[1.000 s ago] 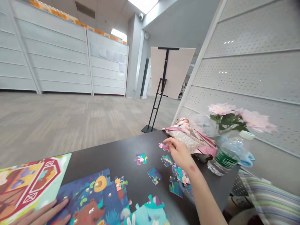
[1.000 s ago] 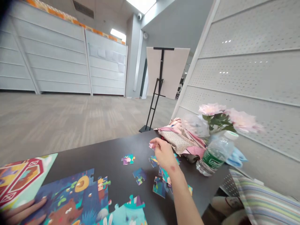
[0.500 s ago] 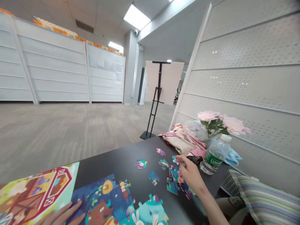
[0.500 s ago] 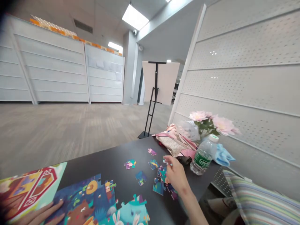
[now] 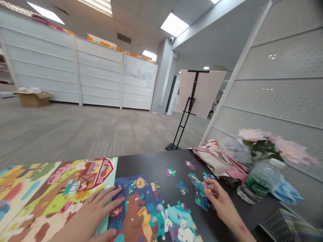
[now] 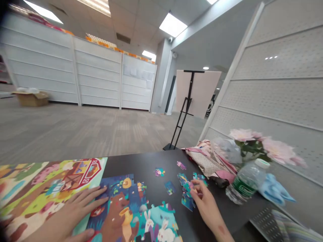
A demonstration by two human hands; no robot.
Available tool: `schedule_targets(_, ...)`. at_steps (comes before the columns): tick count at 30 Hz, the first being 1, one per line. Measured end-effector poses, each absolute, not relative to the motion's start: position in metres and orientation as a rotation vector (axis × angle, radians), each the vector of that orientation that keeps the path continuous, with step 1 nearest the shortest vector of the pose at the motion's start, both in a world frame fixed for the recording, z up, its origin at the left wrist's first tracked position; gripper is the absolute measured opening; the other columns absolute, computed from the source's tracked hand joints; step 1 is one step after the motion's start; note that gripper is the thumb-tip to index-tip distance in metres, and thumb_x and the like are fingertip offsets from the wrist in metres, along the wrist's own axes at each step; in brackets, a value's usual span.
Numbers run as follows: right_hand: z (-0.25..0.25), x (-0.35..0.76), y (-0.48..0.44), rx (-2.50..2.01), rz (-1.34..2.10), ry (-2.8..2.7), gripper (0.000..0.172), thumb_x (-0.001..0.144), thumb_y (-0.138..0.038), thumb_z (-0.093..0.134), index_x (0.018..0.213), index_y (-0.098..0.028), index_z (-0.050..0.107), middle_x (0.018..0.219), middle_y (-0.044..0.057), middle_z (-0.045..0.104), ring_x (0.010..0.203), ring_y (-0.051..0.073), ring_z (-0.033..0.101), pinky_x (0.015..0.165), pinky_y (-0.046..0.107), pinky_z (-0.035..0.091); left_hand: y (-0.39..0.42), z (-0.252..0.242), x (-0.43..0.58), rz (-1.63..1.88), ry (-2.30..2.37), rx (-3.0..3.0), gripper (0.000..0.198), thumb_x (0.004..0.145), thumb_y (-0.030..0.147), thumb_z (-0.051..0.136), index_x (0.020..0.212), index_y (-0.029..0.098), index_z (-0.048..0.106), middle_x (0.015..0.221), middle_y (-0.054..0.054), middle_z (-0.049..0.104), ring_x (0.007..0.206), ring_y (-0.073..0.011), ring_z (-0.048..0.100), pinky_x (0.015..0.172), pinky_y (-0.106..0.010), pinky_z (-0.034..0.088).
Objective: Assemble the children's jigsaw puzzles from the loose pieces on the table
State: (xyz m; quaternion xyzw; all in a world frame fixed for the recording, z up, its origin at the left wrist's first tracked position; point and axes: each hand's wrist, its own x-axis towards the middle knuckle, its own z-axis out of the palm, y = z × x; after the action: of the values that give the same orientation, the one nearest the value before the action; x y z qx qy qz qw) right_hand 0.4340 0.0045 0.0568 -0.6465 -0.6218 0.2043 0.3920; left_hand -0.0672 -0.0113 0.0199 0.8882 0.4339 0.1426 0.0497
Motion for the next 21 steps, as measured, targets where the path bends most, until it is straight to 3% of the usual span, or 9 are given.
schedule_targets(6, 0.079, 0.358, 0.02, -1.364, 1.091, -1.752, 0.041, 0.084, -0.052, 0.071, 0.109, -0.021, 0.066, 0.083, 0.0, 0.063, 0.077, 0.017, 0.061, 0.07, 0.028, 0.048, -0.014, 0.028, -0.063, 0.409, 1.327, 2.634, 0.065, 0.094, 0.064, 0.059, 0.153, 0.045, 0.038, 0.162, 0.0, 0.035, 0.144, -0.0371, 0.041, 0.111, -0.056, 0.044)
schedule_targets(10, 0.078, 0.322, 0.044, -1.361, 1.25, -1.946, 0.032, 0.079, -0.046, 0.075, 0.091, -0.016, 0.069, 0.068, -0.004, 0.057, 0.061, 0.011, 0.05, 0.057, 0.023, 0.037, -0.011, 0.019, -0.067, 0.446, 1.312, 2.69, 0.069, 0.093, 0.062, 0.062, 0.154, 0.044, 0.036, 0.161, -0.001, 0.036, 0.142, -0.0359, 0.044, 0.11, -0.051, 0.046)
schedule_targets(14, 0.073, 0.31, 0.052, -1.47, 1.168, -2.068, 0.019, 0.079, -0.034, 0.072, 0.081, -0.015, 0.07, 0.059, -0.006, 0.051, 0.055, 0.009, 0.042, 0.051, 0.022, 0.03, -0.009, 0.01, -0.07, 0.519, 1.304, 2.759, 0.071, 0.091, 0.064, 0.063, 0.154, 0.044, 0.037, 0.16, 0.001, 0.038, 0.14, -0.0333, 0.048, 0.109, -0.047, 0.048)
schedule_targets(21, 0.078, 0.311, 0.048, -1.56, 0.78, -2.295, 0.007, 0.081, -0.021, 0.064, 0.082, -0.022, 0.071, 0.074, -0.003, 0.062, 0.068, 0.013, 0.056, 0.061, 0.023, 0.039, -0.001, -0.005, -0.077, 0.503, 1.246, 2.883, 0.072, 0.09, 0.068, 0.058, 0.154, 0.04, 0.04, 0.158, 0.002, 0.044, 0.137, -0.0299, 0.051, 0.111, -0.041, 0.044)
